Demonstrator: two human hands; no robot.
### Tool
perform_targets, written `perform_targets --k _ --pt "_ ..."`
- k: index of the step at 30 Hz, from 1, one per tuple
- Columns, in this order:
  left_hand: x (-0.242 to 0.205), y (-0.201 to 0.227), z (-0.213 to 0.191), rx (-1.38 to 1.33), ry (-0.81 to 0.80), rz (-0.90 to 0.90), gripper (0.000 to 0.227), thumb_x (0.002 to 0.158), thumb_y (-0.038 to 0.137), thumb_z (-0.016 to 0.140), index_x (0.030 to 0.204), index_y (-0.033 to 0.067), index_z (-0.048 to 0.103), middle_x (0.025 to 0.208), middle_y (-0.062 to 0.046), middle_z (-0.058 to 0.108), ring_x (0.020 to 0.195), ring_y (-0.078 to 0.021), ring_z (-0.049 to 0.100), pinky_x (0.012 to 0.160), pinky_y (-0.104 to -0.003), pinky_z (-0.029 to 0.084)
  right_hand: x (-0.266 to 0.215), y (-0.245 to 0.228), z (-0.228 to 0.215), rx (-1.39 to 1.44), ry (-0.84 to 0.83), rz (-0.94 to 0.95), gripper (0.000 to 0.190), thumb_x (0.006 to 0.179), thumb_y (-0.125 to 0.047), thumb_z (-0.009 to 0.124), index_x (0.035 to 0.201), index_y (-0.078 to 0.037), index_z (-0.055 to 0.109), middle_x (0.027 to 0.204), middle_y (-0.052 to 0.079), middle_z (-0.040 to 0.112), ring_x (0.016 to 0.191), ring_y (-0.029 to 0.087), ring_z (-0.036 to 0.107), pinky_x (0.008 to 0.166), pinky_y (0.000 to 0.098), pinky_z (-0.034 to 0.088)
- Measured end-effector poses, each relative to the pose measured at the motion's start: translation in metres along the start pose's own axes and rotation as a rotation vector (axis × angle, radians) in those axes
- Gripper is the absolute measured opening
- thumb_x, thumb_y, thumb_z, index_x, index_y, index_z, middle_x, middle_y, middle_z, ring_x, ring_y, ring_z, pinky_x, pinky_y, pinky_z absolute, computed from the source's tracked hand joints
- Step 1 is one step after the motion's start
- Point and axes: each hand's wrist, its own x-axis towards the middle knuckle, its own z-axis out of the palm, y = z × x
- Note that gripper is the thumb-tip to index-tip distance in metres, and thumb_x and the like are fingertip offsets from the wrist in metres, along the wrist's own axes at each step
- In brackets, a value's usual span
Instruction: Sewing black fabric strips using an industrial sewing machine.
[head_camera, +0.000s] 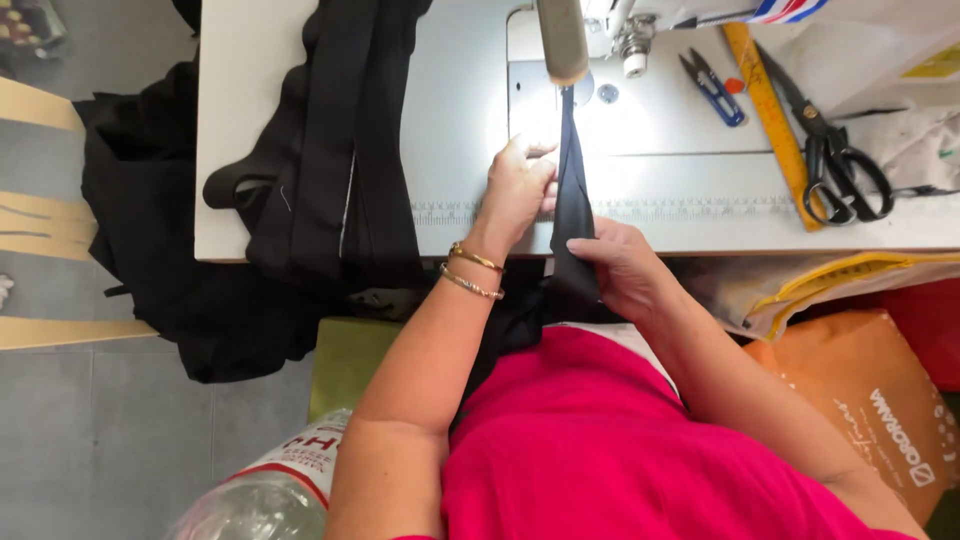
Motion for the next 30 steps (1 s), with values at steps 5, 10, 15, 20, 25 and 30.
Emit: perform_targets --k 5,10,15,20,25,30 --pt "-0.025 0.017 -0.002 -0.204 -0.079 -0.023 0.028 0.087 0.002 0.056 0.113 -0.0085 0.058 0.059 -0.004 0.047 0.049 -0.0118 0.046 0.045 -0.025 0.048 -0.011 0.016 -0.032 0.041 -0.135 -0.016 0.032 0.079 -0.004 0.069 0.11 0.005 0.064 0.097 0.014 0.072 0.08 0.022 0.069 0.07 0.0292 0.058" --pt "-0.02 0.009 0.001 -0.417 -0.054 -0.068 0.041 0.082 0.002 0.079 0.118 -0.0049 0.06 0.089 -0.025 0.071 0.066 -0.0293 0.075 0.055 -0.036 0.068 -0.02 0.03 -0.045 -0.516 0.057 -0.46 0.052 0.097 0.003 0.056 0.149 0.0 0.046 0.086 0.022 0.071 0.075 0.019 0.065 0.061 0.0376 0.062" --pt "-0.022 0.006 0.001 -0.388 -0.046 -0.055 0.037 0.082 0.0 0.076 0.115 -0.0045 0.06 0.083 -0.022 0.071 0.064 -0.0253 0.075 0.053 -0.031 0.067 -0.03 0.029 -0.038 -1.106 0.211 -0.735 0.045 0.097 -0.004 0.059 0.142 0.0 0.058 0.096 0.031 0.071 0.086 0.046 0.069 0.063 0.0512 0.054" --pt "-0.025 0.009 0.003 -0.334 0.035 -0.042 0.029 0.08 -0.004 0.074 0.107 -0.0065 0.063 0.077 -0.025 0.071 0.058 -0.0274 0.074 0.048 -0.032 0.067 -0.036 0.015 -0.031 -1.428 0.216 -0.808 0.039 0.097 -0.006 0.06 0.135 -0.003 0.067 0.087 0.024 0.074 0.069 0.039 0.071 0.059 0.0442 0.058" --pt "-0.012 -0.021 0.005 -0.325 0.002 -0.027 0.032 0.078 -0.003 0.078 0.106 -0.0044 0.063 0.075 -0.021 0.07 0.054 -0.0222 0.071 0.045 -0.028 0.065 -0.03 0.003 -0.031 -1.618 0.098 -0.899 0.031 0.093 -0.016 0.062 0.122 -0.014 0.073 0.06 0.012 0.066 0.053 0.035 0.066 0.043 0.0472 0.047" --pt "-0.023 -0.009 0.002 -0.347 0.013 -0.079 0.031 0.076 -0.001 0.079 0.103 -0.0035 0.063 0.071 -0.021 0.069 0.05 -0.0216 0.07 0.045 -0.028 0.063 0.035 -0.028 -0.052 -0.914 0.161 -0.369 0.03 0.096 -0.024 0.06 0.12 -0.011 0.071 0.057 0.009 0.065 0.041 0.018 0.057 0.039 0.0323 0.049"
